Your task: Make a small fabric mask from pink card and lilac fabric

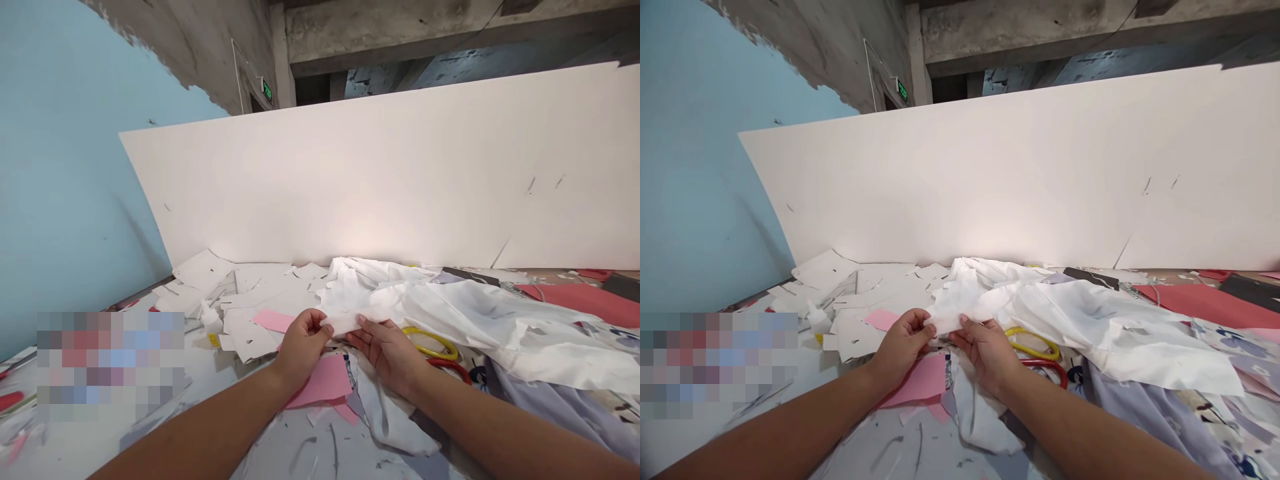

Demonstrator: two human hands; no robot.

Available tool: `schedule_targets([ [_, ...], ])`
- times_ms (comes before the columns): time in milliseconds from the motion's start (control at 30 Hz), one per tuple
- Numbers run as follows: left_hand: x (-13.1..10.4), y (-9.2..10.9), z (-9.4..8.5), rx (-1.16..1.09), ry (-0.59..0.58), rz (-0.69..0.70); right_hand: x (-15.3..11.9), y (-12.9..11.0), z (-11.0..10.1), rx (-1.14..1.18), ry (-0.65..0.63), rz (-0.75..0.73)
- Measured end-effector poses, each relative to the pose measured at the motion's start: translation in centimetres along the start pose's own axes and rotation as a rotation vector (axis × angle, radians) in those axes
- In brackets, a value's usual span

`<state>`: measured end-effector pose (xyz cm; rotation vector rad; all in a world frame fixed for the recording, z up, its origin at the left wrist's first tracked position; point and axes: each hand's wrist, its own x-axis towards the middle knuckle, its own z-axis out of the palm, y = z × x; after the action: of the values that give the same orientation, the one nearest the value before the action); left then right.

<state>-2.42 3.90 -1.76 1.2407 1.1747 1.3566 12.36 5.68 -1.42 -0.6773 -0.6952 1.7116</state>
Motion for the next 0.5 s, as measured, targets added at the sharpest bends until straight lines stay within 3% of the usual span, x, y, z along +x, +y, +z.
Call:
schedule_targets([
  [500,0.77,-0.59,-0.49,-0.107,0.016,-0.115,0.32,0.13,-0.15,0.023,-0.035,-0.016],
])
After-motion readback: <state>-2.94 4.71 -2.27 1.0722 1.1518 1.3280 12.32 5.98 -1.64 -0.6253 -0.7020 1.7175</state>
